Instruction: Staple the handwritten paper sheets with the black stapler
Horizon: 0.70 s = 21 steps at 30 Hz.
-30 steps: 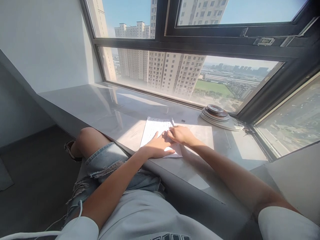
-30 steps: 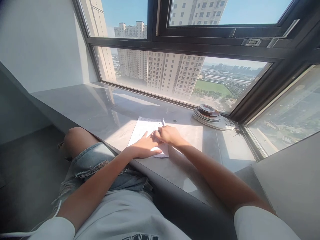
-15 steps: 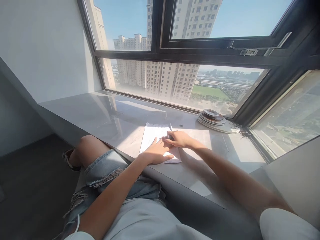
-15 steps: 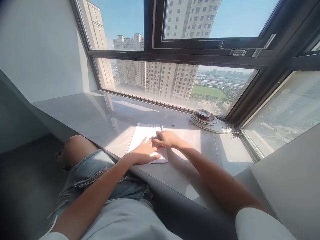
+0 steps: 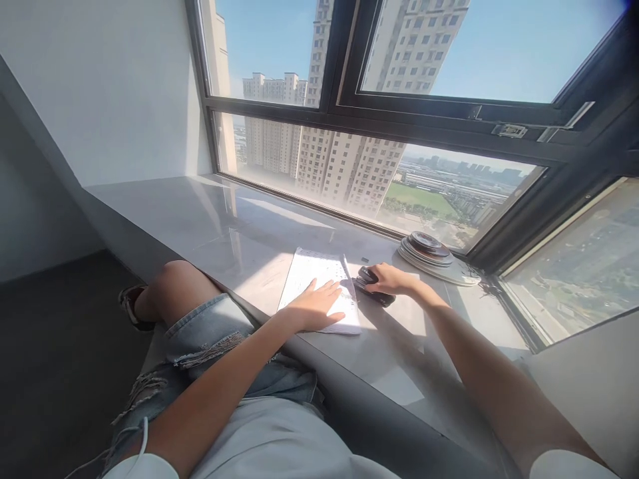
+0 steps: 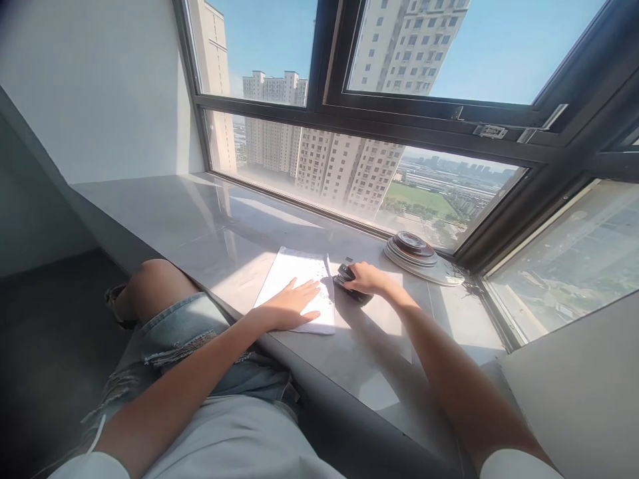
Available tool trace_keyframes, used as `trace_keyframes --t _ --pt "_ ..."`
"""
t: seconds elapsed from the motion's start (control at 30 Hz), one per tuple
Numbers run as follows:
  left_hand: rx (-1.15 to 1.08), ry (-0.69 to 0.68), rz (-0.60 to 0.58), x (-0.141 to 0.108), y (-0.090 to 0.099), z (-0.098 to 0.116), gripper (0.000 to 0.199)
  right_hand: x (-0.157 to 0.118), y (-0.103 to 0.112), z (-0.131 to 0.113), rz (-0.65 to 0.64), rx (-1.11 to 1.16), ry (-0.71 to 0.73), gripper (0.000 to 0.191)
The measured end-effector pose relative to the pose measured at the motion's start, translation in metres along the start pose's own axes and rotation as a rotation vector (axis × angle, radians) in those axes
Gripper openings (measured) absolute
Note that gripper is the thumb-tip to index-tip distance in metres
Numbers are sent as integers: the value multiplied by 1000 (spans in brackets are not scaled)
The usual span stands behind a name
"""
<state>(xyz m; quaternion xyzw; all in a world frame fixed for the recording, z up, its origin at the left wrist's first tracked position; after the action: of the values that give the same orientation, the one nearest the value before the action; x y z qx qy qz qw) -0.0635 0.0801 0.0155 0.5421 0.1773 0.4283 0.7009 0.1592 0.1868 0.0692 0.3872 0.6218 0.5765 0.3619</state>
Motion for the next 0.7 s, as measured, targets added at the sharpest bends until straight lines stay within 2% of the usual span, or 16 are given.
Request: trace_keyframes --t 0.07,0.17,0.23,0.3,0.37,0.43,0.5,0.6,0.63,0.7 --pt "-10 4 48 0 -1 -1 66 -1 6 1 129 -53 -144 18" --pt "30 -6 98 2 -1 3 60 -2 22 -5 369 -91 -318 22" --pt "95 -27 121 3 1 9 50 0 29 -19 452 -47 -317 22" --pt "145 -16 167 4 7 13 40 7 26 -41 444 52 -247 16" --pt "160 81 256 2 21 7 43 17 16 -67 413 136 -171 10" --pt "164 256 385 -5 41 -11 48 27 3 -91 384 187 -118 7" --pt "194 441 493 -17 61 -39 45 35 -9 -108 341 232 -93 6" --pt "279 615 498 -37 75 -83 35 39 -19 -116 273 292 -93 6" --pt "324 699 488 -44 75 -96 35 36 -20 -114 258 313 -95 8" --pt "343 775 453 -53 69 -113 40 24 -22 -104 233 354 -108 12"
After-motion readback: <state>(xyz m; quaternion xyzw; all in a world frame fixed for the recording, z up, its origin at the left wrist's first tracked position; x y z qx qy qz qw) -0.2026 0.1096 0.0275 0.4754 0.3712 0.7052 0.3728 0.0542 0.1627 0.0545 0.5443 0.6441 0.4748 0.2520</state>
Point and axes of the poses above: each hand's wrist, its own x-axis towards the middle knuckle, its own y-axis out of the back of the hand, z = x × y, the point moved 4 cm from there along x, towards the middle knuckle, and after that the axes turned 10 degrees about z, right-handed, at the moved point
